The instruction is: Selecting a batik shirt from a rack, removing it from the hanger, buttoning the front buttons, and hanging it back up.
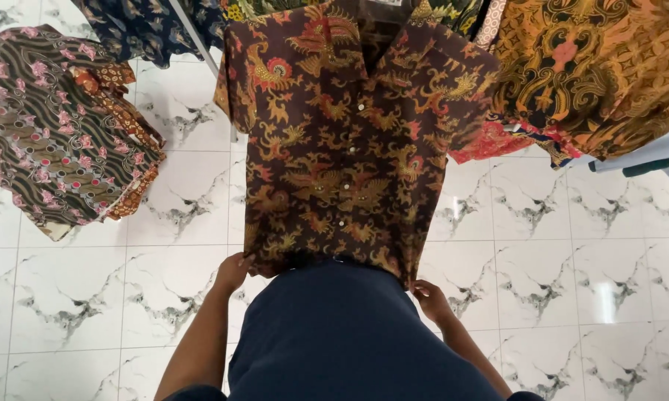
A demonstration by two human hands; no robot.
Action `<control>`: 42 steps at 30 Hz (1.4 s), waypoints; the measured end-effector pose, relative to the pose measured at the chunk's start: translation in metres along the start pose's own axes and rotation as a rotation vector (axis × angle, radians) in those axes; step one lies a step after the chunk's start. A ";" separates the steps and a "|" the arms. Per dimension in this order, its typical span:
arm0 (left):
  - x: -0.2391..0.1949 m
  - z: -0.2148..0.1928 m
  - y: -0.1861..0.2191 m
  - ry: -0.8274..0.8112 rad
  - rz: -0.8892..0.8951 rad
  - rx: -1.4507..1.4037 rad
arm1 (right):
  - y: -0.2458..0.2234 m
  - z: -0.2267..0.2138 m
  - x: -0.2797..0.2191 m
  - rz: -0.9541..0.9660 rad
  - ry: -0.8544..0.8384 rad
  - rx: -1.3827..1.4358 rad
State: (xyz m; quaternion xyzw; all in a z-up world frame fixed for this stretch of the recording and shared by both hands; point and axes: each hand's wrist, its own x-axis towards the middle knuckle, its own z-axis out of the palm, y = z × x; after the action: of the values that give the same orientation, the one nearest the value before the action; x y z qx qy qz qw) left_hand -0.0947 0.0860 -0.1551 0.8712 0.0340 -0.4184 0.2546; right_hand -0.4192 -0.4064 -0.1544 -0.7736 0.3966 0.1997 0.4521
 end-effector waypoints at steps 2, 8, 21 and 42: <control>-0.002 0.003 0.005 0.112 0.060 -0.121 | -0.037 -0.011 -0.025 -0.022 0.064 0.090; -0.041 -0.030 0.091 0.333 0.245 -0.273 | -0.080 -0.024 0.003 -0.058 0.519 0.170; -0.063 -0.113 0.207 0.530 0.605 -0.255 | -0.212 -0.122 0.001 -0.584 1.044 0.168; -0.049 -0.058 0.217 0.290 0.360 -0.261 | -0.174 -0.050 0.063 0.039 0.462 0.494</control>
State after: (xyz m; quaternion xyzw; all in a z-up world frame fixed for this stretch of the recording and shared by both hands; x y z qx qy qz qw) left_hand -0.0260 -0.0676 0.0024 0.8738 -0.0316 -0.2290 0.4278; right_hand -0.2456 -0.4280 -0.0770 -0.6580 0.5395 -0.0745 0.5201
